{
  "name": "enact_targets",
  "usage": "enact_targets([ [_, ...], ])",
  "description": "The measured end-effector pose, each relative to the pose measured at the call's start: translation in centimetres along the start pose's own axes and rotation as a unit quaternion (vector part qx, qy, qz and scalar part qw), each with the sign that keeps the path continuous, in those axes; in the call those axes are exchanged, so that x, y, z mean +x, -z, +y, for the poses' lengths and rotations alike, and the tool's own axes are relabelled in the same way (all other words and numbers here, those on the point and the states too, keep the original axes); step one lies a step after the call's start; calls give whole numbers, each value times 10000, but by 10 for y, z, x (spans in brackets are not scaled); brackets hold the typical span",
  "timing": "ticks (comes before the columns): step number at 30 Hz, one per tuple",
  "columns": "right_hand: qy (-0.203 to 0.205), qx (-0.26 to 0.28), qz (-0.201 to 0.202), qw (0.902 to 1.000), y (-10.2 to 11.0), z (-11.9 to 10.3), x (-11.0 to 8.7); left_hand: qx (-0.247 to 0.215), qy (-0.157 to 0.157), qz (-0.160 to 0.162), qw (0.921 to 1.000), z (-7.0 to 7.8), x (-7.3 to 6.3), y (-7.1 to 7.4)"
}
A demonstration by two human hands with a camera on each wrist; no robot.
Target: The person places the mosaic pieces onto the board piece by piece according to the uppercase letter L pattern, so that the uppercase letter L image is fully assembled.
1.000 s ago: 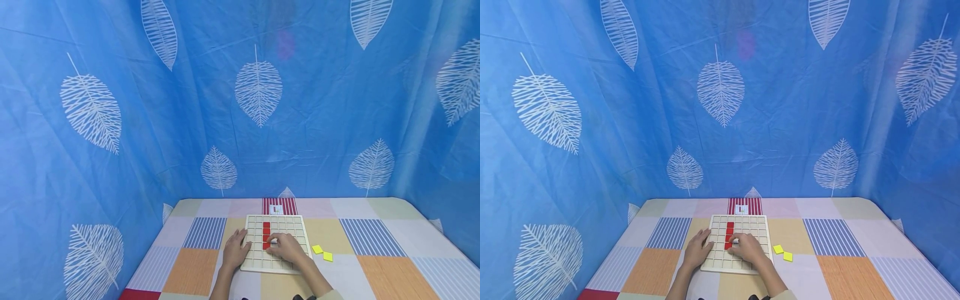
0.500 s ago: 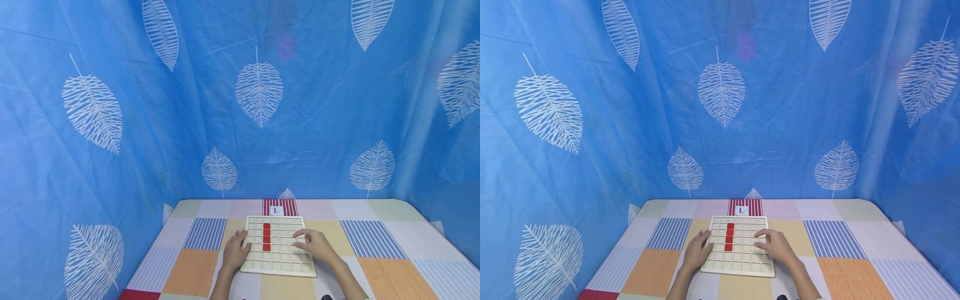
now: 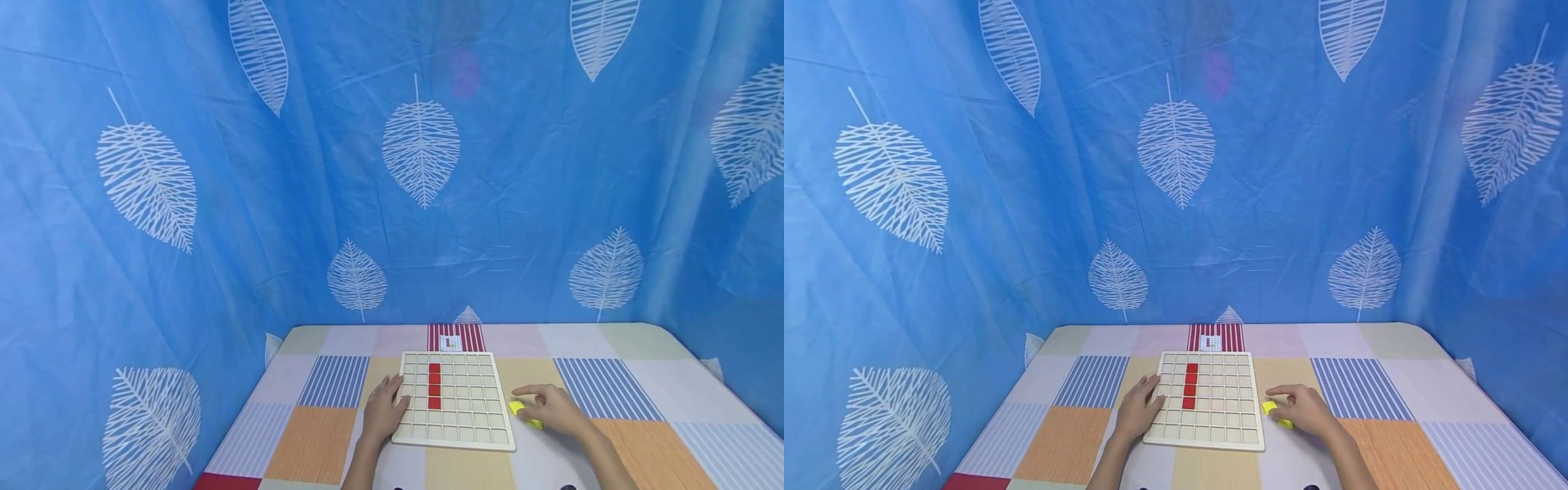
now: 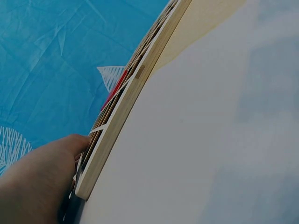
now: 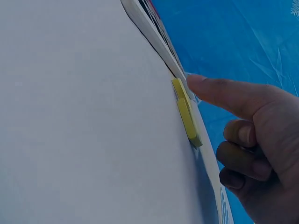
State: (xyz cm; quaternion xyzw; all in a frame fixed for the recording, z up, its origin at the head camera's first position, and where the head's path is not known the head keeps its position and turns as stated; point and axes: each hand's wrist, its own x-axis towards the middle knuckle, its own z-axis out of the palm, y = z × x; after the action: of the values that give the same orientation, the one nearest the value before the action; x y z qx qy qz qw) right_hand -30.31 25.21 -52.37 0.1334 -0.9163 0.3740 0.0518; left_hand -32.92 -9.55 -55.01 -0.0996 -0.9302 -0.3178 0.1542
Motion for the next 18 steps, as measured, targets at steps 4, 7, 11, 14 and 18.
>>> enact_targets([
  [4,-361,-206,-16,9991,-2,3,0,-4,-29,9,10000,-1,1,-1],
  [7,-560,-330,39,9979,-4,3,0,-14,-34,15,10000,0,1,-1],
  [11,-675,-481,192,9964,-4,5,1,-1,-5,-4,10000,0,1,-1],
  [14,-738,-592,355,9949,-4,5,1,43,26,-16,10000,0,0,-1],
  [18,-606,-606,571,9947,-2,1,3,59,23,-4,10000,-1,0,-2],
])
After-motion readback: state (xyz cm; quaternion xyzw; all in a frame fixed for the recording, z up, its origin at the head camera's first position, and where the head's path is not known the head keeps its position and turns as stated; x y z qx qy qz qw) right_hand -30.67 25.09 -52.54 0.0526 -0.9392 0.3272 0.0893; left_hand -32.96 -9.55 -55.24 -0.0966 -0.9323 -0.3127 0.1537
